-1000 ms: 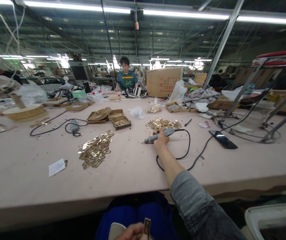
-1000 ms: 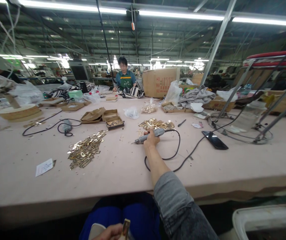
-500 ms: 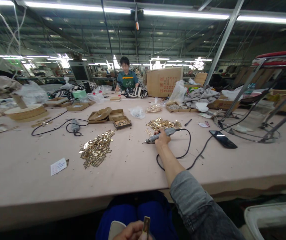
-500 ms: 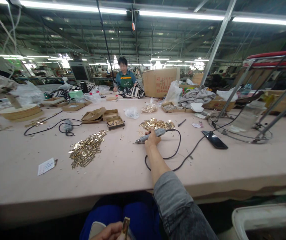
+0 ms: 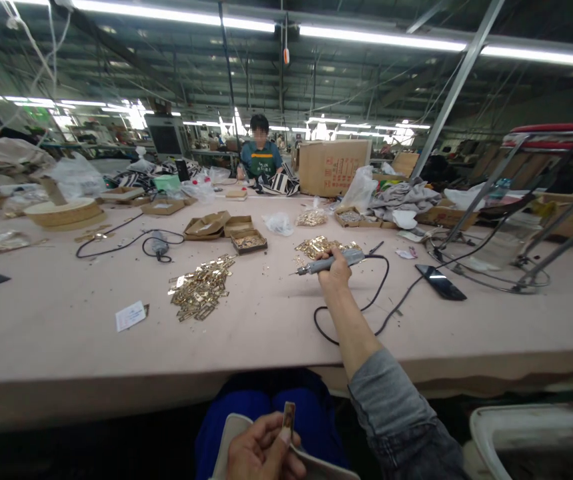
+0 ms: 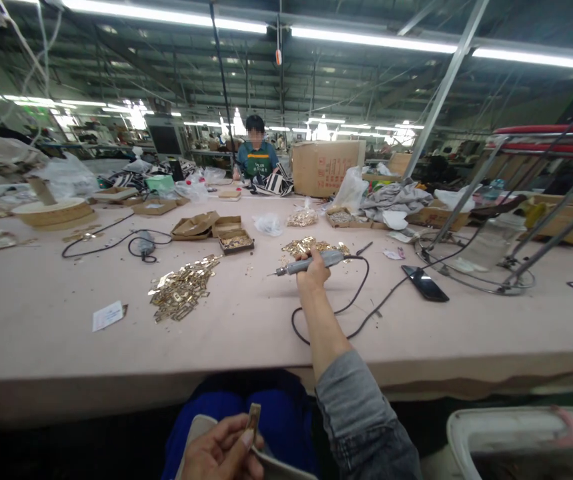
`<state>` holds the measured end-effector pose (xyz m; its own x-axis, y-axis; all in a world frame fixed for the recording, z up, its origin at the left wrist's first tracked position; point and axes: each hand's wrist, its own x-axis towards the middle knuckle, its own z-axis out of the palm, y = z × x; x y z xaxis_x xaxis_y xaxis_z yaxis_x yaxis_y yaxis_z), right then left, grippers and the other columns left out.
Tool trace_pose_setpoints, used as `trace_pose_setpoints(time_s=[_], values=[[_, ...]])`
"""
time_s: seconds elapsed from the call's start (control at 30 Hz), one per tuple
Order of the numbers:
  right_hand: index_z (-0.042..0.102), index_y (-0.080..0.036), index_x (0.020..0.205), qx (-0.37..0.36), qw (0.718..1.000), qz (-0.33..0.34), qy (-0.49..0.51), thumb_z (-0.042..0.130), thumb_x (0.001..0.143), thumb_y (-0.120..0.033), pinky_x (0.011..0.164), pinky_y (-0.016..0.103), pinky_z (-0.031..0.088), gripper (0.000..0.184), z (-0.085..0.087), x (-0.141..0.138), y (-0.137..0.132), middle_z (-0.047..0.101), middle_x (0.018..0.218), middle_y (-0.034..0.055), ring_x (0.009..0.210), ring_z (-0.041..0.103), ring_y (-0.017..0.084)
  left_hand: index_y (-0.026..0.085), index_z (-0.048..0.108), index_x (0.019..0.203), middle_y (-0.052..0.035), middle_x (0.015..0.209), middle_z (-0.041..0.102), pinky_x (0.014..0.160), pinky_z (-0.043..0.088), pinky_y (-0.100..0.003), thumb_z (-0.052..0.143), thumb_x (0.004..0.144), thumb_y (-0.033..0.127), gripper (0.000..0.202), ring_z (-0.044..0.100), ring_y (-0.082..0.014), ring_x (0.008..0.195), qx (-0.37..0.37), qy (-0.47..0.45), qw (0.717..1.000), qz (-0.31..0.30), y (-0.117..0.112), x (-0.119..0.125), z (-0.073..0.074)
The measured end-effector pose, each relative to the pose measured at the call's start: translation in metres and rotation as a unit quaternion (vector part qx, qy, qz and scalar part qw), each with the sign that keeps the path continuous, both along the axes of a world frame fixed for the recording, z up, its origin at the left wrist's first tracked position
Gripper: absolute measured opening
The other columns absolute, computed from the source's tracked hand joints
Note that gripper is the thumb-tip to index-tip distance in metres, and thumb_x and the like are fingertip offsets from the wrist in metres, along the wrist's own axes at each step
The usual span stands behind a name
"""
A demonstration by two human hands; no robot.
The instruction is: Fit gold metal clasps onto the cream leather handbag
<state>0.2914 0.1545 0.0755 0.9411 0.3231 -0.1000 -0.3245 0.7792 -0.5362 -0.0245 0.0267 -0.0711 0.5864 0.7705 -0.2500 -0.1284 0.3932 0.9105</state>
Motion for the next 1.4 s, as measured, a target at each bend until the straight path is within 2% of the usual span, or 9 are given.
trace_pose_setpoints(time_s=[0.07,0.17,0.33,0.47,0.67,0.97,1.17,1.3,1.4], values=[[0.047,-0.019,0.082,-0.005,1.0,0.012,-0.022,0.072,0.086,-0.016,0.056,0.02,0.056,0.026,0.01,-0.02,-0.024,0.053,0.068,-0.0066,0.052,0.049,0.006,0.007,0.073,0.098,-0.0141,0.078,0.077,0.048,0.054,-0.024,0.085,0.075,0.054,0.054,0.07,-0.0197,0.053,0.018,-0.011,1.0,-0.003,-0.004,-0.003,0.012],[0.05,-0.019,0.087,0.006,0.995,0.051,-0.089,0.069,0.087,-0.014,0.058,0.019,0.054,0.019,0.01,-0.06,-0.068,0.055,0.074,-0.0057,0.054,0.05,0.005,0.003,0.07,0.105,-0.0167,0.085,0.078,0.054,0.059,-0.026,0.081,0.081,0.042,0.047,0.074,-0.0217,0.061,0.02,-0.022,0.999,-0.012,-0.006,-0.007,0.024],[0.054,-0.02,0.094,-0.018,0.982,0.096,-0.161,0.076,0.08,-0.016,0.057,0.023,0.051,0.026,-0.012,-0.14,-0.151,0.055,0.076,-0.0043,0.056,0.049,0.007,-0.001,0.069,0.106,-0.0177,0.086,0.078,0.055,0.061,-0.023,0.077,0.082,0.034,0.043,0.076,-0.0216,0.064,0.001,-0.031,0.999,-0.016,-0.006,-0.01,0.023],[0.058,-0.02,0.095,-0.066,0.976,0.075,-0.193,0.081,0.079,-0.022,0.057,0.025,0.048,0.029,-0.034,-0.183,-0.188,0.053,0.073,-0.0037,0.057,0.049,0.009,0.0,0.069,0.103,-0.0184,0.085,0.078,0.053,0.062,-0.024,0.081,0.075,0.035,0.046,0.075,-0.0222,0.061,-0.021,-0.027,0.999,-0.012,-0.007,-0.008,0.018],[0.059,-0.019,0.097,-0.084,0.964,0.062,-0.246,0.075,0.088,-0.019,0.059,0.028,0.047,0.018,-0.049,-0.207,-0.199,0.053,0.072,-0.0025,0.059,0.05,0.011,0.0,0.07,0.103,-0.0184,0.084,0.077,0.054,0.063,-0.024,0.076,0.078,0.032,0.041,0.076,-0.023,0.064,0.006,-0.012,1.0,-0.011,-0.011,-0.007,0.019],[0.057,-0.019,0.1,-0.086,0.954,0.058,-0.281,0.075,0.088,-0.017,0.058,0.029,0.048,0.022,-0.051,-0.219,-0.2,0.054,0.08,-0.0013,0.058,0.051,0.011,0.001,0.071,0.101,-0.0161,0.083,0.077,0.054,0.063,-0.025,0.074,0.079,0.031,0.037,0.075,-0.0218,0.062,0.011,-0.019,1.0,-0.01,-0.012,-0.011,0.017],[0.059,-0.018,0.094,-0.104,0.935,0.063,-0.332,0.071,0.091,-0.017,0.058,0.029,0.049,0.012,-0.054,-0.226,-0.2,0.053,0.074,-0.0019,0.058,0.053,0.011,0.001,0.072,0.1,-0.017,0.08,0.078,0.055,0.063,-0.026,0.074,0.079,0.031,0.036,0.076,-0.0224,0.062,0.013,-0.014,1.0,-0.011,-0.013,-0.012,0.019],[0.061,-0.019,0.093,-0.163,0.901,0.061,-0.398,0.071,0.093,-0.024,0.057,0.031,0.05,0.011,-0.056,-0.23,-0.203,0.056,0.075,-0.0009,0.058,0.055,0.013,0.001,0.071,0.105,-0.0166,0.08,0.078,0.057,0.062,-0.026,0.074,0.079,0.032,0.04,0.076,-0.0235,0.064,0.013,-0.013,1.0,-0.016,-0.014,-0.013,0.019],[0.064,-0.02,0.09,-0.203,0.848,0.072,-0.484,0.073,0.091,-0.025,0.062,0.031,0.051,0.01,-0.052,-0.232,-0.207,0.06,0.079,0.0013,0.065,0.058,0.015,0.002,0.072,0.105,-0.0157,0.079,0.078,0.059,0.063,-0.028,0.075,0.081,0.037,0.043,0.076,-0.0242,0.065,0.023,-0.029,0.999,-0.031,-0.014,-0.014,0.017]])
